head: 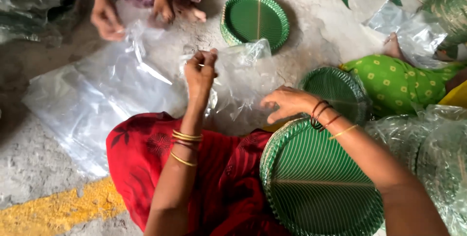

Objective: The person packages green leaf-patterned plates by picking them up from a pile and sliding them into clear plastic bags by hand.

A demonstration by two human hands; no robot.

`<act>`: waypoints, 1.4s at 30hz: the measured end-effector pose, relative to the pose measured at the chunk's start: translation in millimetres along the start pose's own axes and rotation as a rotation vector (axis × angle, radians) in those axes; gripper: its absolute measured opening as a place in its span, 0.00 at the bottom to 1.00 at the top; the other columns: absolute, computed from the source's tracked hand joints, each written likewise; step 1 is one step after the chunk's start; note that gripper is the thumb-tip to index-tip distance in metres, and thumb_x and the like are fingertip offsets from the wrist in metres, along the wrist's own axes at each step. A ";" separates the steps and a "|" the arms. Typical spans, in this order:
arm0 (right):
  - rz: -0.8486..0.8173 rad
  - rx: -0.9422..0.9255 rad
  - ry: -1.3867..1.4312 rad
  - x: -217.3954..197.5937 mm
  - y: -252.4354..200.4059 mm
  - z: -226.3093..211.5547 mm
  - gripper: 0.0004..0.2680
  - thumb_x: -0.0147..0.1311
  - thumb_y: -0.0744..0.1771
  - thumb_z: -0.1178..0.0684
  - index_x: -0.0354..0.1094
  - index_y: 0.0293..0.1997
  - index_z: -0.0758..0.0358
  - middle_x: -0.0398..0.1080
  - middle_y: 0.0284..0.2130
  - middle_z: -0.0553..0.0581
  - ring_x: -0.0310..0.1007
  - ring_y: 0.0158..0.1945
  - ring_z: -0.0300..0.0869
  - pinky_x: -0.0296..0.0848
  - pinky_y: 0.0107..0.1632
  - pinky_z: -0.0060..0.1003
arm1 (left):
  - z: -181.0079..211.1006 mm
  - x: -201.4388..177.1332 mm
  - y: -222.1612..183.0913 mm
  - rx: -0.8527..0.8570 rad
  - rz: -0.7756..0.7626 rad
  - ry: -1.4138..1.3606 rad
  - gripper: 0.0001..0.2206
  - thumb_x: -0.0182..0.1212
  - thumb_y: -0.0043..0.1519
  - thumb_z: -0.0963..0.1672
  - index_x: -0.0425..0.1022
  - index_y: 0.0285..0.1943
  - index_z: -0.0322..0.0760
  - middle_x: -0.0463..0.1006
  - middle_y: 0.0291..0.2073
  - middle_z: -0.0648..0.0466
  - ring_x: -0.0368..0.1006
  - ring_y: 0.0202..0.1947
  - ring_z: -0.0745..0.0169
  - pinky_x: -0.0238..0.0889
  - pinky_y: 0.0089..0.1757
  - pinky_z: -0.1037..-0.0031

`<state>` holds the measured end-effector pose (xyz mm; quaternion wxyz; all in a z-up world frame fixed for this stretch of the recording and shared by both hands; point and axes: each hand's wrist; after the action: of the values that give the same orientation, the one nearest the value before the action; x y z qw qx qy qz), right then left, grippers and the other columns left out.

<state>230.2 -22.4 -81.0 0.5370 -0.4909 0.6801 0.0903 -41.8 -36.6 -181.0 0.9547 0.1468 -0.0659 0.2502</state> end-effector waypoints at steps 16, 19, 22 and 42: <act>0.530 -0.202 -0.041 -30.0 41.6 13.7 0.12 0.61 0.63 0.62 0.71 0.51 0.62 0.78 0.35 0.61 0.80 0.39 0.46 0.76 0.39 0.41 | 51.4 39.1 -71.5 -0.246 -0.390 0.107 0.07 0.66 0.63 0.42 0.79 0.35 0.31 0.71 0.19 0.59 0.61 0.22 0.73 0.56 0.26 0.76; 0.559 -0.119 0.064 -35.2 -12.4 21.5 0.10 0.58 0.66 0.61 0.70 0.52 0.65 0.77 0.38 0.62 0.80 0.39 0.45 0.75 0.40 0.39 | 77.1 39.2 -95.0 0.057 -0.352 0.396 0.04 0.68 0.59 0.40 0.79 0.37 0.32 0.73 0.24 0.49 0.66 0.27 0.58 0.60 0.31 0.69; 0.500 -0.051 0.093 -34.6 -83.4 34.8 0.05 0.58 0.67 0.59 0.71 0.46 0.66 0.76 0.35 0.59 0.77 0.37 0.42 0.74 0.41 0.36 | 70.9 60.0 -124.6 0.288 -0.307 0.415 0.05 0.62 0.59 0.37 0.79 0.43 0.33 0.79 0.35 0.42 0.75 0.35 0.47 0.67 0.37 0.65; 0.918 0.408 0.392 61.1 -277.4 -23.3 0.19 0.70 0.60 0.53 0.71 0.53 0.67 0.60 0.29 0.47 0.59 0.34 0.34 0.62 0.36 0.28 | 93.4 60.4 -198.1 0.366 -0.806 0.142 0.13 0.78 0.52 0.46 0.80 0.38 0.39 0.82 0.31 0.55 0.72 0.22 0.66 0.67 0.27 0.74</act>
<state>431.0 -211.6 -9.5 0.3899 -0.0366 0.9159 0.0886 104.0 -202.9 -129.3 0.9364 0.3098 0.1076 -0.1249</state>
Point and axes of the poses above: each hand's wrist, its own y-axis towards the middle knuckle, its own x-axis out of the palm, z = x × y
